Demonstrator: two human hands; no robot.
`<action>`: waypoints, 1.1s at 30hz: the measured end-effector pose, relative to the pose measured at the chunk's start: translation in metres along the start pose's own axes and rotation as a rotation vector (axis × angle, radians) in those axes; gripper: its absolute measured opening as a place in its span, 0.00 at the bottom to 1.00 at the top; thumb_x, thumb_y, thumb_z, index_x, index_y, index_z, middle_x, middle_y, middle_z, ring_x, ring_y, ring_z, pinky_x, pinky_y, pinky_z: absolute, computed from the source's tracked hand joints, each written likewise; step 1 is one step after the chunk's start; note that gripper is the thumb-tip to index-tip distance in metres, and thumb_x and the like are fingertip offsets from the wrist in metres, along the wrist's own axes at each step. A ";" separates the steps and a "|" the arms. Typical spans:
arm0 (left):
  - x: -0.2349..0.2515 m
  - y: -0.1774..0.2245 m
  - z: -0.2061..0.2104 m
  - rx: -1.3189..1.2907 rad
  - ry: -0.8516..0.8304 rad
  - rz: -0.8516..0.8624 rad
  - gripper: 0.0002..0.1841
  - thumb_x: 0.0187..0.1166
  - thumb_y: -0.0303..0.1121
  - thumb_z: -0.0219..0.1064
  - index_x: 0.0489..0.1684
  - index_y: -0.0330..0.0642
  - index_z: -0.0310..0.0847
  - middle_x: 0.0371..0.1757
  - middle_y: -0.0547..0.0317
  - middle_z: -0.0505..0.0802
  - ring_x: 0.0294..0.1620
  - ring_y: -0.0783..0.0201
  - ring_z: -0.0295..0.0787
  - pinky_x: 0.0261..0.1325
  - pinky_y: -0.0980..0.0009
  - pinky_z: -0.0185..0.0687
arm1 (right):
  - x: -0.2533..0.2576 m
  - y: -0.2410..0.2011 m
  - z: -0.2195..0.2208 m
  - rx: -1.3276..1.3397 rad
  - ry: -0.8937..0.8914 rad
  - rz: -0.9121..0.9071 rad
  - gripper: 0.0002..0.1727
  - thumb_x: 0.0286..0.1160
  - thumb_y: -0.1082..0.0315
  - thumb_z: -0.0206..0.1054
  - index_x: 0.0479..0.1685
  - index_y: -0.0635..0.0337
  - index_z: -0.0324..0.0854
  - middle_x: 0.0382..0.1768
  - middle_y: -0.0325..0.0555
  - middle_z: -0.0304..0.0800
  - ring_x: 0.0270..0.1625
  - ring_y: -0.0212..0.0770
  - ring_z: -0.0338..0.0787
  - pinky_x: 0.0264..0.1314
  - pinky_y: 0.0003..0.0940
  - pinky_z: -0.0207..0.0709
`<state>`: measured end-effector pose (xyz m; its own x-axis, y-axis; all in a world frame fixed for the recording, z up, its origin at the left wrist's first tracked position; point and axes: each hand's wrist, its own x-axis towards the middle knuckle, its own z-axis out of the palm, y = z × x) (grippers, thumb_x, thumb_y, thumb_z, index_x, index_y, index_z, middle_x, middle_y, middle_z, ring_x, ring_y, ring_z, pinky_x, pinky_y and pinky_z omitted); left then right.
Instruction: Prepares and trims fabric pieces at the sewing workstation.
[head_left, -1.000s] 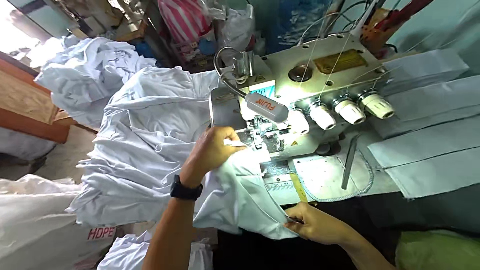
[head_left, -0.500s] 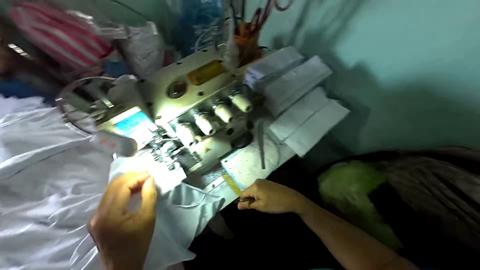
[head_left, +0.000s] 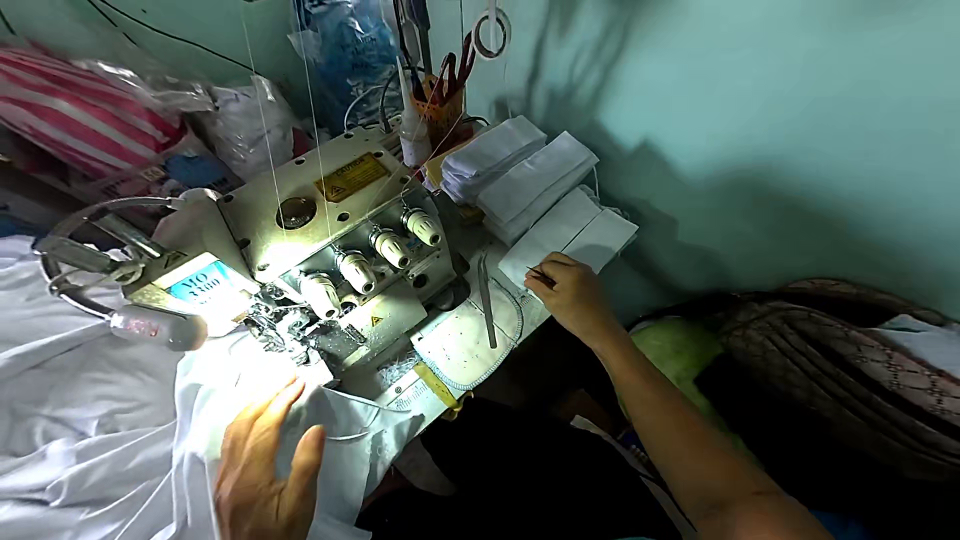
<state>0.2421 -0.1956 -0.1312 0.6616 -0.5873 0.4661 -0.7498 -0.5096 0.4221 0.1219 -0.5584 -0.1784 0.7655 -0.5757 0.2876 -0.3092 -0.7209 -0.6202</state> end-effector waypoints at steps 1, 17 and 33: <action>-0.004 0.002 -0.002 -0.074 0.039 0.015 0.29 0.89 0.49 0.52 0.63 0.25 0.80 0.62 0.34 0.88 0.70 0.59 0.79 0.76 0.69 0.69 | 0.005 -0.001 0.005 -0.038 -0.007 -0.019 0.07 0.71 0.74 0.74 0.35 0.73 0.90 0.41 0.62 0.90 0.41 0.57 0.91 0.45 0.55 0.84; -0.053 0.042 -0.017 -0.329 -0.017 -0.018 0.08 0.84 0.28 0.63 0.44 0.33 0.86 0.52 0.55 0.93 0.63 0.80 0.85 0.67 0.85 0.78 | 0.022 -0.009 0.010 -0.135 -0.182 0.175 0.11 0.78 0.72 0.69 0.43 0.76 0.87 0.50 0.69 0.88 0.54 0.68 0.89 0.52 0.68 0.79; -0.032 0.112 0.034 -0.518 0.273 0.013 0.14 0.78 0.34 0.74 0.54 0.33 0.87 0.54 0.56 0.95 0.59 0.77 0.90 0.66 0.82 0.83 | -0.088 -0.138 0.005 1.229 -0.263 -0.222 0.05 0.73 0.74 0.72 0.44 0.57 0.87 0.35 0.26 0.92 0.31 0.11 0.82 0.33 0.06 0.75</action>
<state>0.1371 -0.2553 -0.1255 0.6824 -0.3737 0.6282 -0.7006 -0.0891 0.7080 0.0997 -0.4059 -0.1215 0.8651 -0.2938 0.4065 0.4553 0.1200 -0.8822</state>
